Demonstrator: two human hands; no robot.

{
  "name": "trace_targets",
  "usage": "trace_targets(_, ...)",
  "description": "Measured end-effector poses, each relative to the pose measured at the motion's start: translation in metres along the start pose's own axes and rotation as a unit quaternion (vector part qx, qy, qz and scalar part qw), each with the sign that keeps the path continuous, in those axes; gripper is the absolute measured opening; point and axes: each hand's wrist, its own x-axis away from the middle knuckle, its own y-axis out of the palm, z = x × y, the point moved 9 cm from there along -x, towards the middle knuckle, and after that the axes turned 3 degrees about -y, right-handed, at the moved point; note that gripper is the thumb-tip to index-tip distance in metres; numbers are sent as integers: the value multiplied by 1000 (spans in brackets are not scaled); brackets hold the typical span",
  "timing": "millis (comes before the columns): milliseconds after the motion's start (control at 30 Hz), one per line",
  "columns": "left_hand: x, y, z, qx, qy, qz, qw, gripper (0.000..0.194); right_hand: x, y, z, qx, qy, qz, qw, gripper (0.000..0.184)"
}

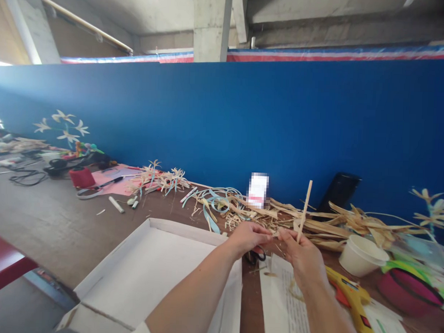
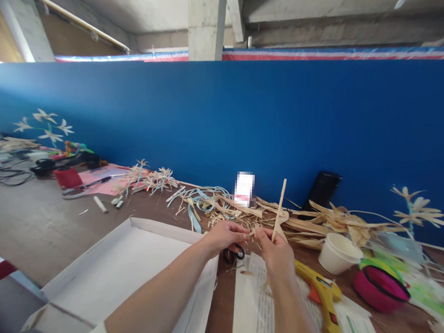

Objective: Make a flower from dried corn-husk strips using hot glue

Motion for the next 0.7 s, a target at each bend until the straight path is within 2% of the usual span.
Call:
trace_targets(200, -2, 0, 0, 30, 14, 14, 999, 18, 6, 3, -7, -19, 18, 20, 999, 40)
trace_targets(333, -3, 1, 0, 43, 17, 4, 999, 20, 11, 3, -13, -83, 51, 43, 994, 41)
trace_targets(433, -3, 0, 0, 42, 14, 3, 999, 23, 11, 4, -14, -103, 59, 36, 992, 40)
trace_targets(700, -1, 6, 1, 16, 18, -24, 999, 24, 10, 7, -10, -77, 46, 7, 996, 44)
